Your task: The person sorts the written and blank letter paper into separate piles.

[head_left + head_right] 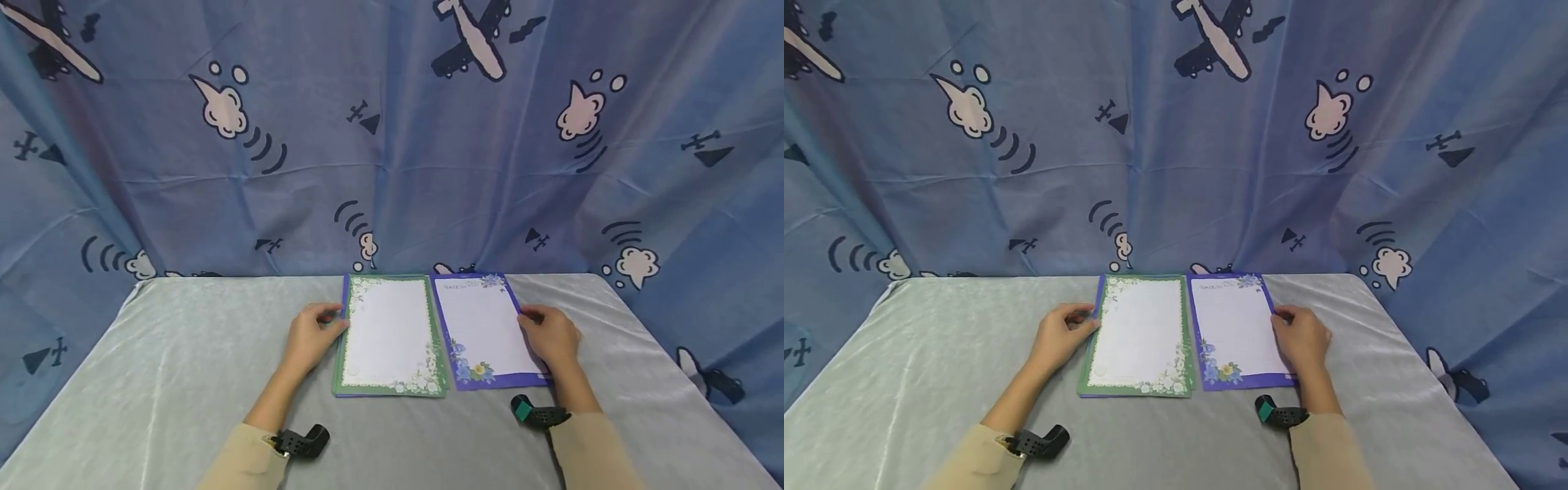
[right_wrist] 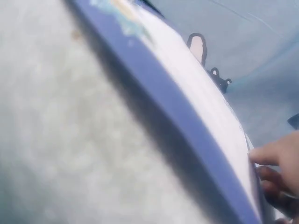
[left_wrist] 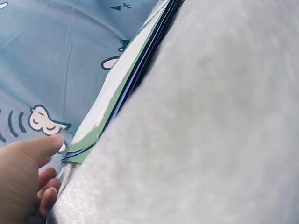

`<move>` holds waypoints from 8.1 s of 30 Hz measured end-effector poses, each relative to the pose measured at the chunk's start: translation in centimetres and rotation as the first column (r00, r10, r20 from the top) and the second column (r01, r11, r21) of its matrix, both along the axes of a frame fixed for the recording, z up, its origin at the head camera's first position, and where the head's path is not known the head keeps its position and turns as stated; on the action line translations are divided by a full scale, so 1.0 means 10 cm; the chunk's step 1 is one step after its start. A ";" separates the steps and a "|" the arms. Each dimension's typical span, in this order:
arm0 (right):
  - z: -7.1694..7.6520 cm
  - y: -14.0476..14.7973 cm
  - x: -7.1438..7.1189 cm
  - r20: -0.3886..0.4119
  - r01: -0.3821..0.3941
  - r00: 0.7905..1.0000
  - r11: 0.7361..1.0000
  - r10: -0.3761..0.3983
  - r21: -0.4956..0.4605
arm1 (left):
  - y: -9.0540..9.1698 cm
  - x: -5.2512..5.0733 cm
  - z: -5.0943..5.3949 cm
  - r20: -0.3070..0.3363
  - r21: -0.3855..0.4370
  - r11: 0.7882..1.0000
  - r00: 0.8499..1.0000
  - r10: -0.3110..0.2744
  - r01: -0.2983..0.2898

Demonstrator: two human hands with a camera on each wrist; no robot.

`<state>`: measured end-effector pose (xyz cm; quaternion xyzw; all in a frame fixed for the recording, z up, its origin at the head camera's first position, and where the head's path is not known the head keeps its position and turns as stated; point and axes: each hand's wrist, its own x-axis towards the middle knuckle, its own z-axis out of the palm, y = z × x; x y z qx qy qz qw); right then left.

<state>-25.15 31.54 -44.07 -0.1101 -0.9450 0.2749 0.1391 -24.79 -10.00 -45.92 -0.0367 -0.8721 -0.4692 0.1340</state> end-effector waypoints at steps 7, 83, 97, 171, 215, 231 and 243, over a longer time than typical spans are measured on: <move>0.24 -0.07 0.03 0.081 -0.101 0.991 0.992 0.107 -0.076 | 0.02 0.01 -0.06 -0.049 -0.071 0.997 0.998 -0.045 0.041; 0.07 -1.35 0.14 -0.147 -0.458 0.888 0.867 0.436 -0.194 | -0.03 0.06 0.00 0.007 -0.283 0.951 0.992 -0.124 0.121; 0.02 -1.32 0.11 -0.105 -0.414 0.908 0.825 0.406 -0.384 | -0.03 0.05 -0.01 0.003 -0.266 0.957 0.993 -0.119 0.115; 1.00 -2.08 0.11 -0.014 -0.498 0.798 0.647 0.602 -0.578 | -0.81 0.25 1.03 0.154 -0.010 0.999 0.987 -0.048 0.050; 0.53 -2.78 -0.05 0.036 -0.452 0.733 0.527 0.679 -0.720 | -1.41 0.27 0.86 0.289 -0.134 0.991 0.955 0.063 -0.025; 0.33 -2.88 -0.07 0.145 -0.419 0.741 0.620 0.656 -0.663 | -1.47 0.20 0.60 0.311 -0.139 0.990 0.950 0.019 0.026; 0.26 -3.00 -0.03 0.170 -0.417 0.745 0.649 0.645 -0.637 | -1.54 0.22 0.54 0.328 -0.165 0.986 0.943 0.053 0.002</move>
